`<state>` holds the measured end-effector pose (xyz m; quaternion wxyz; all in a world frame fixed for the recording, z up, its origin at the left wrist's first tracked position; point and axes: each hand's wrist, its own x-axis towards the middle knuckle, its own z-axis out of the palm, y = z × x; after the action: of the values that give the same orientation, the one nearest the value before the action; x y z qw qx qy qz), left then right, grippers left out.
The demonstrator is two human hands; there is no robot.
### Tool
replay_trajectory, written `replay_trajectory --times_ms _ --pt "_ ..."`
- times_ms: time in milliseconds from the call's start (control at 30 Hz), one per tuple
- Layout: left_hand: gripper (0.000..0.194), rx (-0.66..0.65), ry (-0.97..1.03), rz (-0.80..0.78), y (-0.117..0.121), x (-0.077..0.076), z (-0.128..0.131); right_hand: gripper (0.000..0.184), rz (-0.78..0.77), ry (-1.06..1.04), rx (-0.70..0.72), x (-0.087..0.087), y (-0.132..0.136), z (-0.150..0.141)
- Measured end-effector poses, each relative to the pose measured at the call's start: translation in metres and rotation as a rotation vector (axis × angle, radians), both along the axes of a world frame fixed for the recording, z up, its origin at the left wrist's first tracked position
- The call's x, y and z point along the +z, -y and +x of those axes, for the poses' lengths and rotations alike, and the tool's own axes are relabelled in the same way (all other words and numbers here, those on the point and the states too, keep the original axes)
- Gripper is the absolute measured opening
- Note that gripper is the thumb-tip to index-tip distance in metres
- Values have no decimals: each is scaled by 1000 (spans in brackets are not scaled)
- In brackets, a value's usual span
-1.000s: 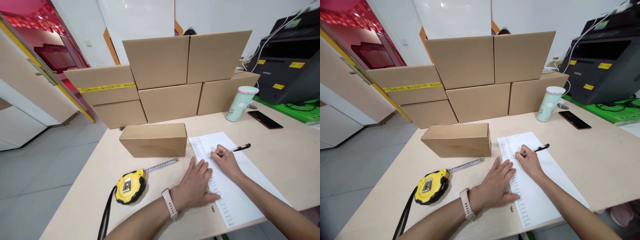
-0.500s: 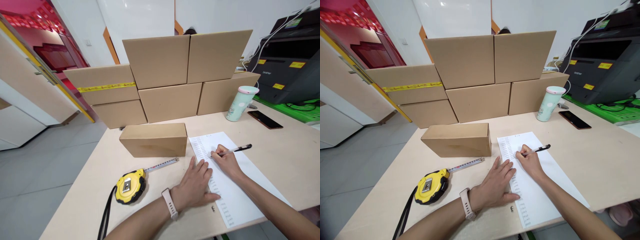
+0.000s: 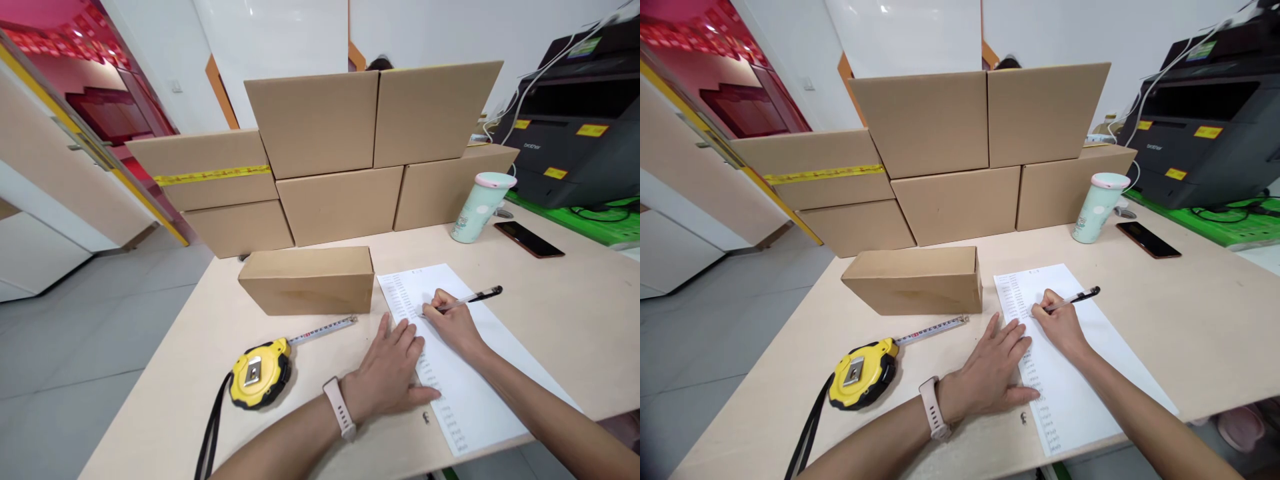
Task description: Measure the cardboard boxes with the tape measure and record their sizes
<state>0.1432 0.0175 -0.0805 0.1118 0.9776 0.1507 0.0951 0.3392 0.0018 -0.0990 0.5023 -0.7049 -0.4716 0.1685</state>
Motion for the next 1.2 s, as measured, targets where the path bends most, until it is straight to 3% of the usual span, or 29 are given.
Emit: replay_trajectory --times_ms 600,833,933,1067,1200 --pt "77 -5 -3 -20 0 0 -1 31 1 4 9 -3 0 1" --pt "75 -5 -2 -23 -1 1 -1 27 33 18 -73 1 -2 8" --pt "74 -5 9 -29 0 1 -1 20 62 226 -90 9 0 26" --pt "74 -4 3 -32 1 1 -2 31 -42 680 -98 10 7 61" --pt "73 -7 9 -20 0 0 -2 41 -225 789 -151 2 11 82"
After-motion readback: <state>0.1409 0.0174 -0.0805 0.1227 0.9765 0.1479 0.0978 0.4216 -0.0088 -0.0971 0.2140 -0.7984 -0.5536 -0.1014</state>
